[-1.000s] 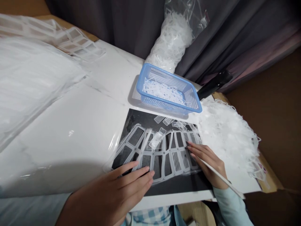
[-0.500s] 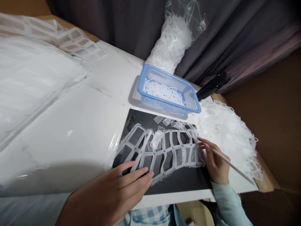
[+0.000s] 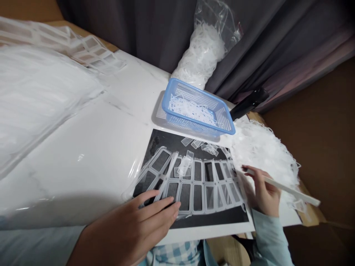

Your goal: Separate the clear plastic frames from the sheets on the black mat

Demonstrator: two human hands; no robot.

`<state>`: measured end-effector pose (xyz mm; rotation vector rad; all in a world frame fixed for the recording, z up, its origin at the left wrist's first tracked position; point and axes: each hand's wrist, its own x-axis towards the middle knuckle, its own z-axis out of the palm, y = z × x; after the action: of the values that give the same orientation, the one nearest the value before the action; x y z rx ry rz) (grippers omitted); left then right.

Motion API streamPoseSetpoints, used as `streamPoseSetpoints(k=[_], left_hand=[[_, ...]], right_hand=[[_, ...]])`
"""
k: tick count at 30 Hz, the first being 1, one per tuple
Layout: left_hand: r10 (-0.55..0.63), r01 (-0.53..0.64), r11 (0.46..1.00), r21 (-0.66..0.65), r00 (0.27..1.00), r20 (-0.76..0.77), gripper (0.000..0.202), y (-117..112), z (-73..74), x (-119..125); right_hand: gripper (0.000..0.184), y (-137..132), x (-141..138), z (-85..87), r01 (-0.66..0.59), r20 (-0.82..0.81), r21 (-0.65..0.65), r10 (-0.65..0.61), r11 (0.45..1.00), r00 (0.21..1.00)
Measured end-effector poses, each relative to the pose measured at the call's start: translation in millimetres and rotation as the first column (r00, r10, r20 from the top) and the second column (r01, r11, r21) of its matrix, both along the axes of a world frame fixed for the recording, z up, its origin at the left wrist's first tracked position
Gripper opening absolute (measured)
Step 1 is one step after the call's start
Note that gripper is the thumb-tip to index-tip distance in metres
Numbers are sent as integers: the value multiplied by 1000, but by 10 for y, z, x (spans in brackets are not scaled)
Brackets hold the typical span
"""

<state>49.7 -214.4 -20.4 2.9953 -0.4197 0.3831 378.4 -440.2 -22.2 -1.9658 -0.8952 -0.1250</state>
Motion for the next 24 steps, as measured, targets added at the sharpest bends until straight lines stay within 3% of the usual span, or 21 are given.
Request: streamPoseSetpoints(k=[3,6,24], left_hand=[[-15,15,1000,4,1000,-15,48,-2,-4,-2],[-33,33,999,1,999,5,43,18,13,4],[-3,3,999,-42,1000,13,44,5,-12,7]], right_hand=[[27,5,-58,59,-199,-96,-122,188,972,978],[28,15,-83,86,-291,-136,-147,272,945,952],[24,35,-65,110,-420,-121,-198,403,886,907]])
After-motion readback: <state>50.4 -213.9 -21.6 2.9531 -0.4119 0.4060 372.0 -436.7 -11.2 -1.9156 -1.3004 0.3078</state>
